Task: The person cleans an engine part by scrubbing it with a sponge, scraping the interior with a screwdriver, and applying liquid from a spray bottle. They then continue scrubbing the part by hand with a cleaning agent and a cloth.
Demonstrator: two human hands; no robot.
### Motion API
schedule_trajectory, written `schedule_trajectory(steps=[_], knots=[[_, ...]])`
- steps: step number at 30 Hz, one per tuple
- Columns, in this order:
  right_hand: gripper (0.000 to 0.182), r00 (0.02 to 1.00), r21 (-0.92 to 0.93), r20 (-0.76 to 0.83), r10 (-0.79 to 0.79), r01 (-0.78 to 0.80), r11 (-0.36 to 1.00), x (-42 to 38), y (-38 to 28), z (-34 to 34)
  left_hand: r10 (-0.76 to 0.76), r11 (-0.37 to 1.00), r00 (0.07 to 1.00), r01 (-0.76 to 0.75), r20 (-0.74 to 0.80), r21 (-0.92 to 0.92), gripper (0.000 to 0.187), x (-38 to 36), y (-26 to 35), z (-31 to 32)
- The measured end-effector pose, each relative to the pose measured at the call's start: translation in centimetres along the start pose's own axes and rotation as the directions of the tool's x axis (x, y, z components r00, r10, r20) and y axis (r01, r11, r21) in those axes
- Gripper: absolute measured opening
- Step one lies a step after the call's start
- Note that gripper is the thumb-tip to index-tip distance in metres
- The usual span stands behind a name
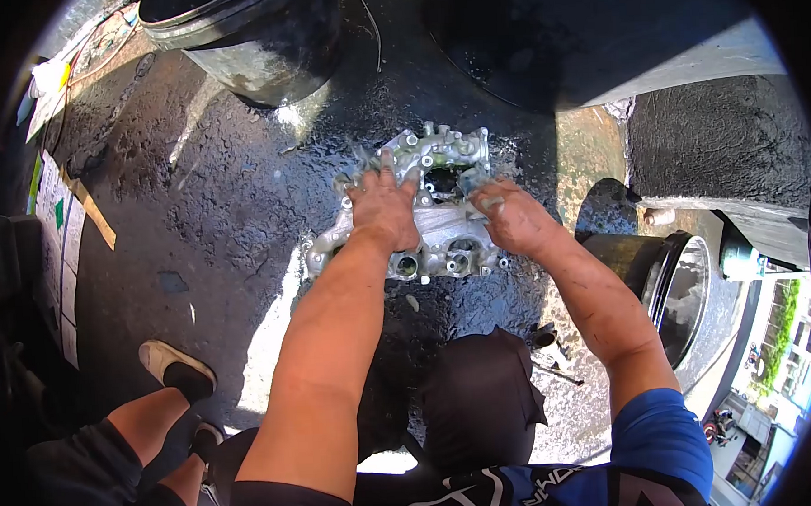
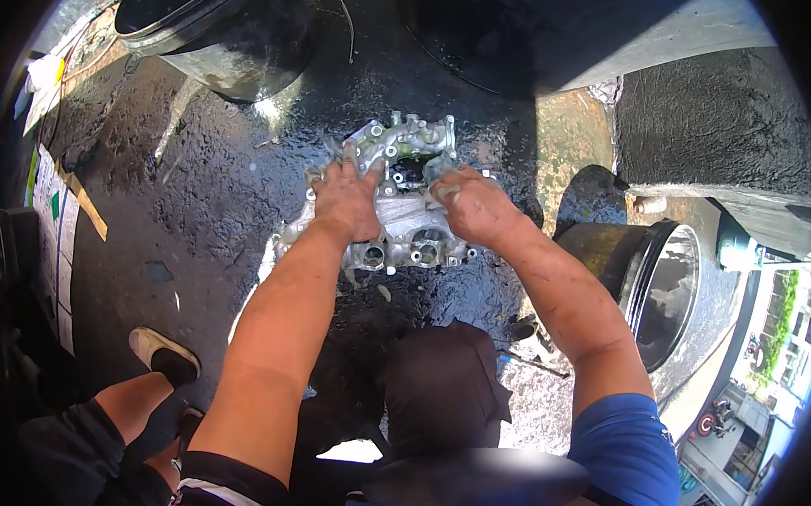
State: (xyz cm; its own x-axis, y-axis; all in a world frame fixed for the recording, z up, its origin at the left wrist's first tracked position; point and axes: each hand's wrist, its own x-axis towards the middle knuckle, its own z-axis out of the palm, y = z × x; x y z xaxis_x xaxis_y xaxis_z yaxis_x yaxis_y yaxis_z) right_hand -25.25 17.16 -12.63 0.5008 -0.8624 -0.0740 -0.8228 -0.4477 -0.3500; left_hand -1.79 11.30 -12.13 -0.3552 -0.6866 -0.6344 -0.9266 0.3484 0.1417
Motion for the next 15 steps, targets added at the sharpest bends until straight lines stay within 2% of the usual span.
schedule_trajectory(steps=[1,4,5,8,9,12,13,15], knots=[[0.028,0.999,0.093,0.001,0.04,-0.04,0.995,1.4,0.4,0.5,0.004,0.999,1.0,-0.003,0.02,-0.032,0.105,0.0,-0.1,-0.2],[0.025,0.995,0.03,0.085,0.046,-0.049,0.998,4.7,0.9,2.7,-0.008,1.0,1.0,0.008,0.016,-0.004,0.109,0.1,0.0,0.0],[0.023,0.982,-0.028,0.19,0.01,-0.005,1.0,5.6,0.8,2.9,-0.011,1.0,1.0,0.011,0.018,-0.025,0.11,0.4,0.0,0.3],[0.026,0.974,-0.219,0.046,0.22,-0.204,0.954,4.7,-3.2,-2.5,-0.002,1.0,1.0,0.002,-0.016,-0.011,0.103,-0.1,0.0,0.1],[0.031,0.934,-0.177,0.228,0.274,-0.237,0.955,4.9,-2.0,-3.3,-0.002,1.0,1.0,0.002,-0.003,-0.015,0.102,-0.2,0.0,-0.1],[0.033,0.955,-0.05,0.172,0.243,-0.237,0.97,4.8,-1.4,-1.5,-0.007,1.0,1.0,0.007,-0.003,0.005,0.1,-0.1,0.1,-0.1],[0.031,0.97,0.017,0.187,0.157,-0.163,0.986,5.0,-1.4,0.1,-0.003,1.0,1.0,0.003,-0.01,0.002,0.1,-0.1,0.1,-0.1],[0.03,0.82,-0.144,0.497,0.283,-0.244,0.959,7.6,-3.3,-1.2,-0.004,1.0,1.0,0.004,-0.018,-0.002,0.099,-0.2,0.1,0.0]])
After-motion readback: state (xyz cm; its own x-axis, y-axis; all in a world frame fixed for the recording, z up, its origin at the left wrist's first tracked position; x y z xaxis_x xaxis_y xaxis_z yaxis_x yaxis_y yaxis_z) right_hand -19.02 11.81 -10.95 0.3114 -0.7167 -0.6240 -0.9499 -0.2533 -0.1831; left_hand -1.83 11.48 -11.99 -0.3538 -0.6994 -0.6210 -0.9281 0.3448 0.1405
